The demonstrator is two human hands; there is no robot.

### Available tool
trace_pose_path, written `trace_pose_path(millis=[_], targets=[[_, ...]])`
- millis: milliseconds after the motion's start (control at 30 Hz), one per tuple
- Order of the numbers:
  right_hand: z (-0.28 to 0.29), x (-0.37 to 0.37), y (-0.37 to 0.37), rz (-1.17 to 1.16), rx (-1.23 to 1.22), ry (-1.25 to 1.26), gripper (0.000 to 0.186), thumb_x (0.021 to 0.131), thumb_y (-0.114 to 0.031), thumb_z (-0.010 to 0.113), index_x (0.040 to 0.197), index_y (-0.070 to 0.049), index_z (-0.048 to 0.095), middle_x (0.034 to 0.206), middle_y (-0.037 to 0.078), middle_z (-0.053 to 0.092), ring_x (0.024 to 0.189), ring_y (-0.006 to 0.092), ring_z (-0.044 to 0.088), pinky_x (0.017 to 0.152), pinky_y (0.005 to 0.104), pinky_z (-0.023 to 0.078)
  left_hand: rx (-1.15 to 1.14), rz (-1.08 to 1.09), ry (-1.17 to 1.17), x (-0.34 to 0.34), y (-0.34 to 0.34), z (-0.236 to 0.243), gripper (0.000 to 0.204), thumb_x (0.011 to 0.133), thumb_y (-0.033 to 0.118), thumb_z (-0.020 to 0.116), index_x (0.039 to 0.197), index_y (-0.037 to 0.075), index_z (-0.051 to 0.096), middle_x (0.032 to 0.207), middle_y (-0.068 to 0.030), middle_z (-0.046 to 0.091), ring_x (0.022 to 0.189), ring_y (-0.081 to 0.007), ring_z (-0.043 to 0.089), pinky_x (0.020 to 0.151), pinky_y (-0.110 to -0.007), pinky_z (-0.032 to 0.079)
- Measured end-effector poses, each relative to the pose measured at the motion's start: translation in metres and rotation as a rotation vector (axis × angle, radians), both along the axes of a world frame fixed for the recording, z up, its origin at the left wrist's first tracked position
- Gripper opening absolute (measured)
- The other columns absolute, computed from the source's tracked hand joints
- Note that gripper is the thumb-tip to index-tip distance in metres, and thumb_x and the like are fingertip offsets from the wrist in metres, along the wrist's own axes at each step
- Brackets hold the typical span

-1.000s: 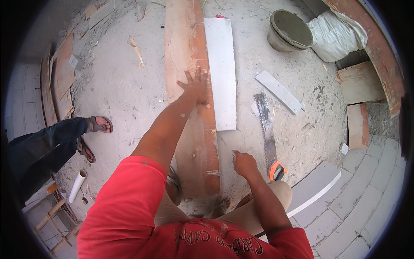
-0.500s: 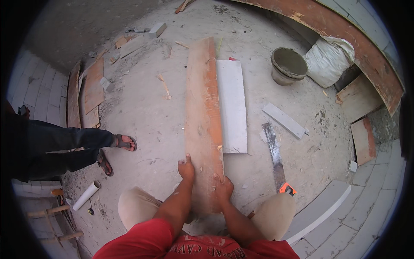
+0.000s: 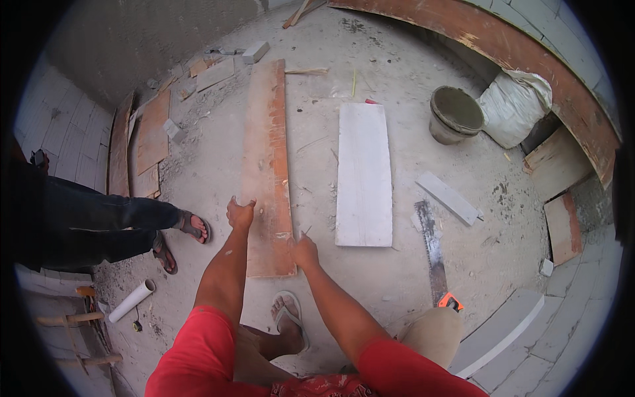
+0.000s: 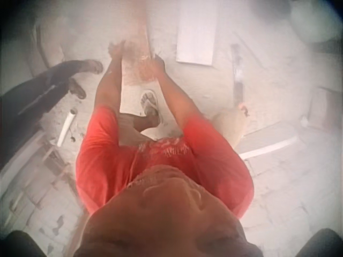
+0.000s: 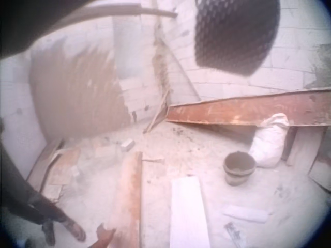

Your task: The person uses a hand saw to cut a white rectangular tile on a construction site floor. They hold the tile steady with one hand and saw through it with the other, creating a cut piece.

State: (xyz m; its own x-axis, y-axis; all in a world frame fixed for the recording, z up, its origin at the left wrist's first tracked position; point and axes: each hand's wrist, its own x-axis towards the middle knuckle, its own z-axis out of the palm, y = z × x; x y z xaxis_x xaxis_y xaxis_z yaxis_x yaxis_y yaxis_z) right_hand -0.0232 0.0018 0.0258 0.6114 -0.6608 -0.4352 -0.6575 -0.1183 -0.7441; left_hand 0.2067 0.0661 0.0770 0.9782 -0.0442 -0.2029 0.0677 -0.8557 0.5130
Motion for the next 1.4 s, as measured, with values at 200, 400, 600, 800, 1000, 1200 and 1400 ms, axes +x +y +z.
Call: trace_pose_path(millis=[200, 400, 600, 800, 1000, 1200, 1400], targets=[[-0.009, -0.199, 0.039, 0.044, -0.136, 0.142, 0.048, 0.100, -0.036, 0.068, 0.139, -0.007, 0.067, 0.142, 0.024, 0.064, 0.123, 0.0419, 0.066, 0.106, 0.0478, 0.053, 0.048, -0.174, 0.104, -0.107, -0.040, -0.060, 0.078, 0.087, 0.041, 0.084, 0.149, 0.002, 0.056, 0.148, -0.0215, 0.059, 0.140, -0.0390, 0.054, 0.116, -0.048, 0.045], [-0.038, -0.272, -0.075, -0.880, -0.167, 0.296, 0.047, 0.102, -0.039, 0.068, 0.128, 0.001, 0.066, 0.124, 0.025, 0.065, 0.111, 0.0408, 0.066, 0.097, 0.0505, 0.054, -0.450, -0.143, 0.487, -0.259, -0.060, -0.126, 0.081, 0.098, 0.052, 0.072, 0.150, -0.006, 0.051, 0.139, -0.0238, 0.065, 0.130, -0.0350, 0.062, 0.109, -0.042, 0.049], [-0.049, -0.374, -0.159, -1.046, -0.501, 0.686, 0.063, 0.098, -0.043, 0.073, 0.139, 0.002, 0.057, 0.140, 0.025, 0.058, 0.132, 0.0425, 0.055, 0.109, 0.0527, 0.049, -0.594, -0.036, 0.868, -0.286, -0.079, -0.089, 0.094, 0.097, 0.072, 0.062, 0.160, 0.006, 0.042, 0.145, -0.0156, 0.056, 0.125, -0.0323, 0.057, 0.104, -0.048, 0.049], [-0.039, -0.363, -0.139, -0.766, -0.796, 0.618, 0.061, 0.095, -0.038, 0.077, 0.138, 0.002, 0.058, 0.143, 0.024, 0.058, 0.133, 0.0422, 0.056, 0.109, 0.0526, 0.047, -0.613, 0.042, 0.956, -0.263, -0.096, -0.100, 0.095, 0.097, 0.074, 0.059, 0.159, 0.004, 0.043, 0.138, -0.0160, 0.056, 0.113, -0.0277, 0.054, 0.096, -0.047, 0.051], [-0.043, -0.233, -0.162, -0.463, -0.091, 0.017, 0.064, 0.105, -0.054, 0.060, 0.138, 0.000, 0.065, 0.141, 0.024, 0.062, 0.130, 0.0441, 0.059, 0.112, 0.0474, 0.046, -0.715, 0.093, 0.996, -0.254, -0.108, -0.098, 0.096, 0.095, 0.062, 0.073, 0.156, -0.006, 0.041, 0.158, -0.0181, 0.047, 0.143, -0.0348, 0.047, 0.119, -0.051, 0.040], [-0.048, -0.308, -0.160, -0.789, -0.624, 0.517, 0.060, 0.102, -0.057, 0.061, 0.133, -0.005, 0.067, 0.138, 0.017, 0.061, 0.126, 0.0386, 0.059, 0.102, 0.0531, 0.050, -0.871, 0.108, 1.075, -0.249, -0.101, -0.088, 0.091, 0.091, 0.044, 0.085, 0.156, -0.004, 0.042, 0.157, -0.0153, 0.048, 0.146, -0.0309, 0.043, 0.123, -0.046, 0.038], [-0.073, -0.538, -0.146, -1.570, -0.153, 1.185, 0.078, 0.100, -0.072, 0.049, 0.131, -0.001, 0.064, 0.137, 0.020, 0.062, 0.125, 0.0380, 0.063, 0.097, 0.0563, 0.053, -0.930, 0.109, 1.036, -0.243, -0.090, -0.078, 0.089, 0.090, 0.042, 0.086, 0.154, -0.005, 0.045, 0.155, -0.0157, 0.051, 0.146, -0.0311, 0.045, 0.124, -0.050, 0.034]])
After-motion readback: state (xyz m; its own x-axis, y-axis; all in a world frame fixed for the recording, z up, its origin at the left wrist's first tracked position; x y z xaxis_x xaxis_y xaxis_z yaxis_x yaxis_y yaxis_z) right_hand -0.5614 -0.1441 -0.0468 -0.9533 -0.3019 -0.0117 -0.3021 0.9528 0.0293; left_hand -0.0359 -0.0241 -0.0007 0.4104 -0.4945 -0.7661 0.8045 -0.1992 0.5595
